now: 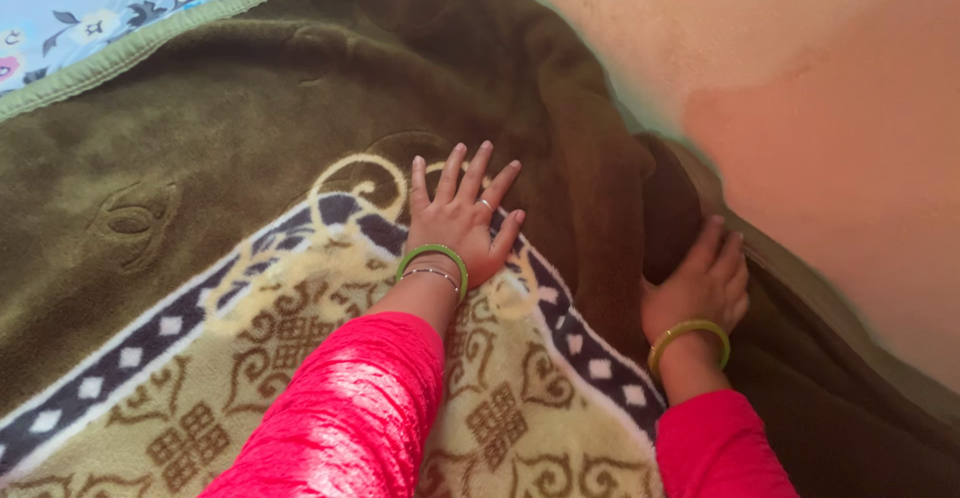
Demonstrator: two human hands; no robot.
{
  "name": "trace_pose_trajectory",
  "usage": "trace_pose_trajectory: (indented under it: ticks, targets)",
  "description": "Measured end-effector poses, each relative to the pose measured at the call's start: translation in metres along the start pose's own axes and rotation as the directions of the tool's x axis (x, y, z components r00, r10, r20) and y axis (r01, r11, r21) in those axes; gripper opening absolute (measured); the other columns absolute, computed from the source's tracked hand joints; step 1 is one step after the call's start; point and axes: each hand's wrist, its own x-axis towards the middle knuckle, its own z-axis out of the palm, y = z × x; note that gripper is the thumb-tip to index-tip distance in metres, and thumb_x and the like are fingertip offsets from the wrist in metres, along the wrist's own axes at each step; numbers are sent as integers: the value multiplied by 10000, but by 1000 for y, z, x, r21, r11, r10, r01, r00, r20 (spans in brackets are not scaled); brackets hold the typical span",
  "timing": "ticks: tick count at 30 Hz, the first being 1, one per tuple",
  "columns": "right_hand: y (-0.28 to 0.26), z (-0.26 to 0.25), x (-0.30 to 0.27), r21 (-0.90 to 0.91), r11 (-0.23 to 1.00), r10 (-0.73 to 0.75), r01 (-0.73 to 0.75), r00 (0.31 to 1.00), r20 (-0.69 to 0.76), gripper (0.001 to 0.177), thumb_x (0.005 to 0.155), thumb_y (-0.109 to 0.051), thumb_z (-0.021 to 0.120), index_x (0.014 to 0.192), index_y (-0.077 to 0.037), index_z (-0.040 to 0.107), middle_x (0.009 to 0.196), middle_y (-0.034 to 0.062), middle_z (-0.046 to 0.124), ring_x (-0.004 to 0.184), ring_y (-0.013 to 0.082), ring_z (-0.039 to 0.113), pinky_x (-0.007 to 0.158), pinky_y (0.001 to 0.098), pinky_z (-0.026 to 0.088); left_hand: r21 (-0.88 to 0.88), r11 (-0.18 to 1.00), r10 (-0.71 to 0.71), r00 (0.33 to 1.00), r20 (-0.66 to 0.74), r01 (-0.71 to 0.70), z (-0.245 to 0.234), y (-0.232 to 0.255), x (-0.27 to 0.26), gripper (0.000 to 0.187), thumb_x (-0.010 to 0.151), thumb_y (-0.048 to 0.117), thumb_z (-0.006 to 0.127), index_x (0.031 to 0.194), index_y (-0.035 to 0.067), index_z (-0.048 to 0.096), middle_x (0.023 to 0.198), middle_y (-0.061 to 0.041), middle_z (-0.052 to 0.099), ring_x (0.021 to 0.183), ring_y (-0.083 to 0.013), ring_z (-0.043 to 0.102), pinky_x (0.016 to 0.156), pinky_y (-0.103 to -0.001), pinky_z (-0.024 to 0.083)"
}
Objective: The person folds a large patterned blanket on a bed. They smooth the fabric, fold it in half lengthwise, then fold it again widthwise, aligning the edges and pressing down to create a neat stack.
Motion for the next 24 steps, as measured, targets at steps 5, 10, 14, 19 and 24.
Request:
trace_pose_trajectory:
  ticks: [5,10,14,19,24]
  targets:
    - [28,54,-2,-80,997,-8,9,1000,13,794,782,-322,783,1470,-74,476,1354,162,563,1286,370,474,1058,557,348,21,1000,9,1000,-22,-9,7,-1,-1,635,962,564,408,1555,340,372,1660,-50,271,1534,-297,192,1194,-653,-14]
    - [29,55,17,-111,974,-199,196,980,-13,255,970,-254,707,1121,-58,644,1107,160,655,1103,390,612,962,516,479,48,999,10,1000,-12,-9,4,-1,-1,636,968,574,399,1557,338,372,1659,-48,275,1536,-296,195,1196,-654,-10]
    - [72,28,10,-93,931,-365,354,915,-173,206,1001,-177,702,1132,-32,637,1079,200,635,1037,418,611,891,509,498,53,998,26,1000,-3,-26,8,3,-3,619,995,570,386,1567,332,375,1673,-48,276,1547,-301,199,1203,-656,1]
    - [116,20,16,-160,969,-231,190,924,-304,193,934,-110,637,1114,-40,627,1056,202,613,974,422,611,791,513,498,69,997,26,1000,-2,-26,24,-5,-1,620,996,572,375,1571,340,363,1668,-54,267,1539,-307,189,1190,-665,3]
    - [127,66,17,-274,943,-278,187,896,-346,74,1071,-94,533,1057,-60,597,1041,159,606,962,385,620,790,496,506,62,998,32,999,6,-32,16,-4,-2,618,1007,561,363,1580,332,352,1679,-55,245,1546,-314,180,1187,-674,-2]
